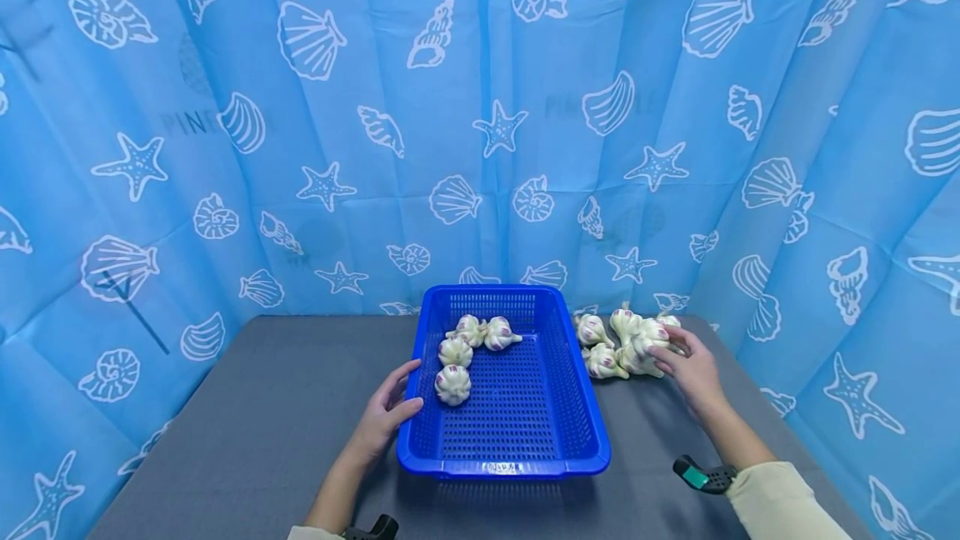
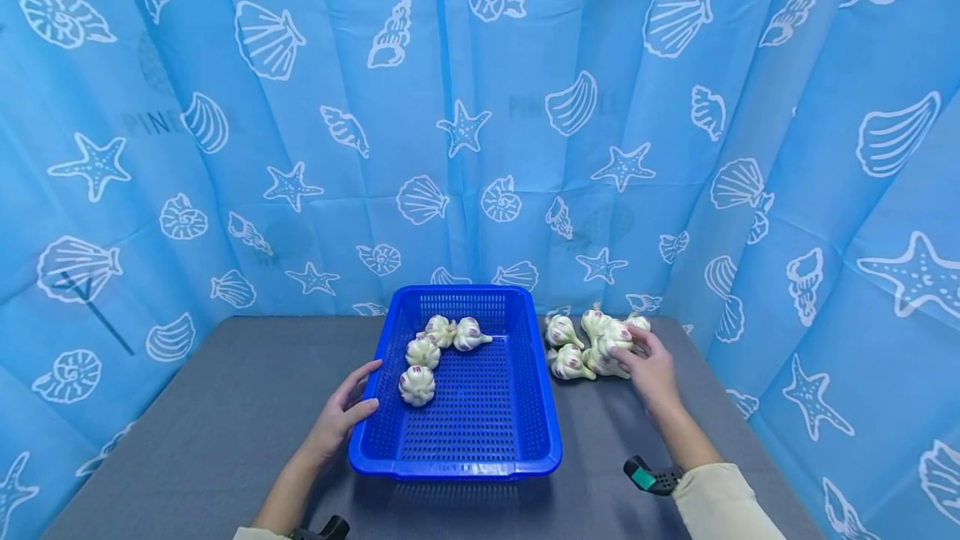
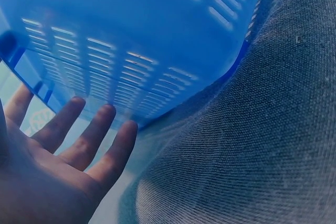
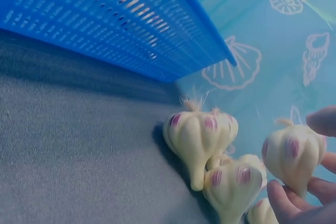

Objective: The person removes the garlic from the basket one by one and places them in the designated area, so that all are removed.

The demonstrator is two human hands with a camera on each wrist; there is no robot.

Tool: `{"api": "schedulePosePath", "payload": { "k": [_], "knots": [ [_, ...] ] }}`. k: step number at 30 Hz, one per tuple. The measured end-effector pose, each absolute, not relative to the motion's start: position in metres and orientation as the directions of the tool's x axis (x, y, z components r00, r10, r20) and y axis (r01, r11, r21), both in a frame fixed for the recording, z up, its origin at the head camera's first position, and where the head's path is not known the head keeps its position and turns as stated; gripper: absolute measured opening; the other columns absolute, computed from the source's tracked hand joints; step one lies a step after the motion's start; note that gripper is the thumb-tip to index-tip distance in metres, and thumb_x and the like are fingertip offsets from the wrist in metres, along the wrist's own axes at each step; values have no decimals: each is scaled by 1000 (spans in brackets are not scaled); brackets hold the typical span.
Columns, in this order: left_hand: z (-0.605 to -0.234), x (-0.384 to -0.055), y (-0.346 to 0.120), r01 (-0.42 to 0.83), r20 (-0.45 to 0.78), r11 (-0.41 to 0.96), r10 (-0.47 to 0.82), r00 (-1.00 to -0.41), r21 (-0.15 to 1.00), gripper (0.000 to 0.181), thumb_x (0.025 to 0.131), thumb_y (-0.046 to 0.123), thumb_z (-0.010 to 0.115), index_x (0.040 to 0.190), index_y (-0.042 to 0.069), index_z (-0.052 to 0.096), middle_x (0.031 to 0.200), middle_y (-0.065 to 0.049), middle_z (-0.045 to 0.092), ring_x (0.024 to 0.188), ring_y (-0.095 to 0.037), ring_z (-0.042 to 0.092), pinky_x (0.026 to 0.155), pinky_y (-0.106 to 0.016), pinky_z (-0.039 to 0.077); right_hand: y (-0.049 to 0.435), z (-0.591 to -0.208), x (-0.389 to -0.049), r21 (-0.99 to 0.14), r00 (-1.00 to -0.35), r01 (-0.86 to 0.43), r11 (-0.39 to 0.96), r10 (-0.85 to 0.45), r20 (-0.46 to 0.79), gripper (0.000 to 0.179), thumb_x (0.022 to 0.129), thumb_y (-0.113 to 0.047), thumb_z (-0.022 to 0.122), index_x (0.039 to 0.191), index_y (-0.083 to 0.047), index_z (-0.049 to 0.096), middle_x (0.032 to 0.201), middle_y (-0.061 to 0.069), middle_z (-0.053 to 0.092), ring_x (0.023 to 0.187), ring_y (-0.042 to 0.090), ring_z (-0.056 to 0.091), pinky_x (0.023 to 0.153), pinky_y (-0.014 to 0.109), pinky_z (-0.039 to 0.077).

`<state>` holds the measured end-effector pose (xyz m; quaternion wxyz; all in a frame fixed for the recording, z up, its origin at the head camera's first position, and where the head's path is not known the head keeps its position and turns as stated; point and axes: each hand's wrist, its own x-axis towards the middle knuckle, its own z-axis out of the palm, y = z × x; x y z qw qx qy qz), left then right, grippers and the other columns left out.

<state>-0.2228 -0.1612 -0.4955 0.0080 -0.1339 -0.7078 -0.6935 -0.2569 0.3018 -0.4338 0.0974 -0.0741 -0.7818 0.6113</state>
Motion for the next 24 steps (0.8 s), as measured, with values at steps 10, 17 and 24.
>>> {"api": "schedulePosePath", "payload": {
  "k": [10, 17, 24],
  "knots": [
    [-495, -222, -161, 193, 191, -4, 173, -966, 981, 55, 94, 17, 60, 146, 18, 44, 146, -24, 40, 124, -44, 47, 92, -59, 45, 311, -442, -258, -988, -949, 20, 155, 313, 30, 65, 96, -9, 59, 150, 5, 25, 151, 25, 29, 93, -5, 47, 85, 24, 52],
    [-496, -223, -161, 191, 188, 6, 171, -967, 982, 55, 93, 19, 61, 146, 19, 44, 146, -24, 39, 126, -46, 45, 92, -61, 44, 316, -451, -260, -987, -914, 38, 155, 405, 29, 65, 96, -12, 59, 150, 4, 26, 151, 24, 30, 122, 24, 45, 86, 25, 52],
    [-495, -222, -160, 186, 181, 15, 170, -969, 982, 55, 93, 20, 61, 146, 21, 44, 147, -23, 39, 126, -46, 45, 93, -61, 44, 341, -495, -286, -992, -881, 30, 121, 473, 31, 75, 91, -24, 68, 149, 1, 28, 151, 24, 30, 129, 33, 41, 75, 17, 52]
  ]
}}
